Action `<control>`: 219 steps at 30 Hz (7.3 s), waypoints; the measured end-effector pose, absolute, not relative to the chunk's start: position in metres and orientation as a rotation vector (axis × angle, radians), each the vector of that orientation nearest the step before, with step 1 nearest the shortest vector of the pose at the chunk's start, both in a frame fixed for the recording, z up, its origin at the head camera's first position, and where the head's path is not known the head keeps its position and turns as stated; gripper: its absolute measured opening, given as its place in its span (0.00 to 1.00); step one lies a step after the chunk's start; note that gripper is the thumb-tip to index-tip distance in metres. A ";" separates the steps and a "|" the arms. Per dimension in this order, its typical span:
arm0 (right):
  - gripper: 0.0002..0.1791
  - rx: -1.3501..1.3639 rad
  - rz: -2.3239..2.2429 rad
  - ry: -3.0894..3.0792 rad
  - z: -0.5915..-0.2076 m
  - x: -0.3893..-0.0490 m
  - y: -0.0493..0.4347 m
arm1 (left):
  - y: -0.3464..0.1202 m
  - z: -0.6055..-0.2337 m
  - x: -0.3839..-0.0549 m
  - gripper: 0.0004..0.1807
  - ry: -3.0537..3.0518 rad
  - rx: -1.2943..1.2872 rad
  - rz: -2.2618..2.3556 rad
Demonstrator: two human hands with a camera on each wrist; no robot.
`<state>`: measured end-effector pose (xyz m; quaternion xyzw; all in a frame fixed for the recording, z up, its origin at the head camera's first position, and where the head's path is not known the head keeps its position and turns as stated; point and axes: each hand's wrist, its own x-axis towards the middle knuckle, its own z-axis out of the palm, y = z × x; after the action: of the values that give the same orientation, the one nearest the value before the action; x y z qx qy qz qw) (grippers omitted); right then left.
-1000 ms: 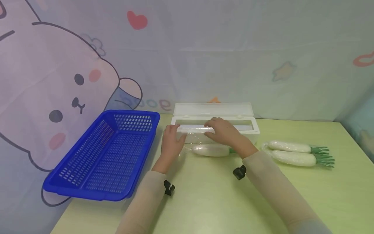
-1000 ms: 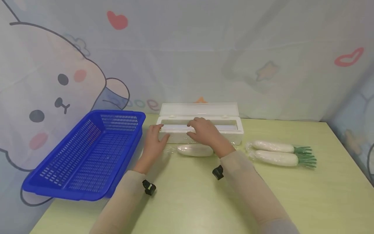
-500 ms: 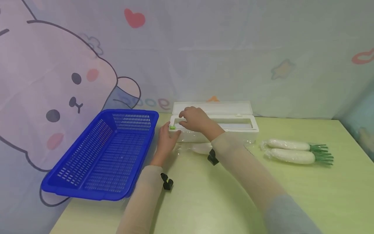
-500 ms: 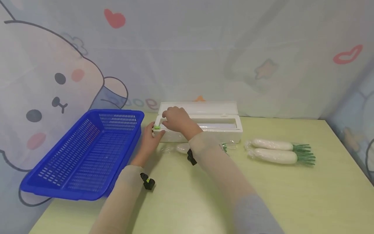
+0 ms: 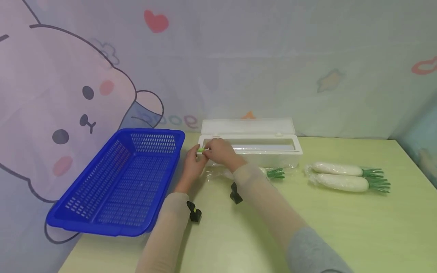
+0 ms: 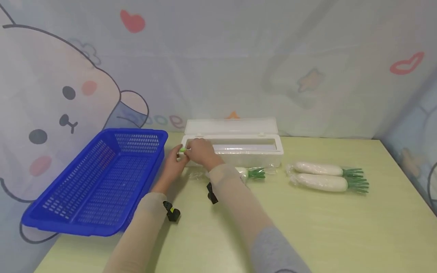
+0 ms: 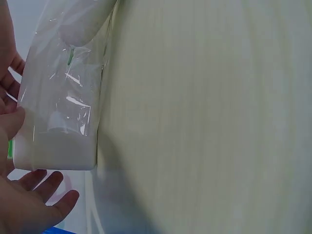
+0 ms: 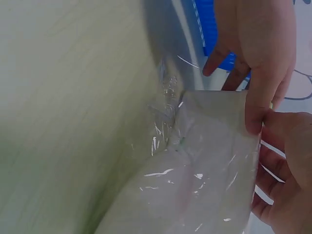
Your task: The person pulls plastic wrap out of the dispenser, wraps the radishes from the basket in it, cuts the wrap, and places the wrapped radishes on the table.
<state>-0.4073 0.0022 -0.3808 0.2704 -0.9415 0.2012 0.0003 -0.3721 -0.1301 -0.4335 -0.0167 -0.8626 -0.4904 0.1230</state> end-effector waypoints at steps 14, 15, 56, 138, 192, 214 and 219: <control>0.16 0.748 0.532 -2.895 -0.393 -0.402 -0.010 | -0.132 -0.438 -0.371 0.27 -2.511 -0.037 -1.338; 0.15 0.736 0.520 -2.891 -0.393 -0.401 -0.010 | -0.131 -0.439 -0.372 0.26 -2.505 -0.048 -1.318; 0.13 0.548 0.547 -2.700 -0.407 -0.368 0.258 | -0.126 -0.425 -0.378 0.26 -2.600 -0.007 -1.174; 0.05 0.506 0.675 -2.694 -0.432 -0.286 0.248 | -0.145 -0.439 -0.344 0.06 -2.569 -0.193 -1.695; 0.29 0.568 0.951 -3.001 -0.419 -0.311 0.254 | -0.116 -0.425 -0.343 0.25 -2.865 -0.608 -0.964; 0.13 0.448 1.067 -3.060 -0.438 -0.322 0.235 | -0.115 -0.439 -0.360 0.12 -2.999 -0.668 -0.927; 0.11 0.403 1.319 -2.947 -0.435 -0.309 0.238 | -0.122 -0.436 -0.363 0.13 -2.941 -0.392 -1.378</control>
<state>-0.3092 0.2382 -0.4352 0.1237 -0.9044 0.4046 -0.0562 -0.3628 -0.1219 -0.4359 -0.1197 -0.8971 -0.4204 -0.0647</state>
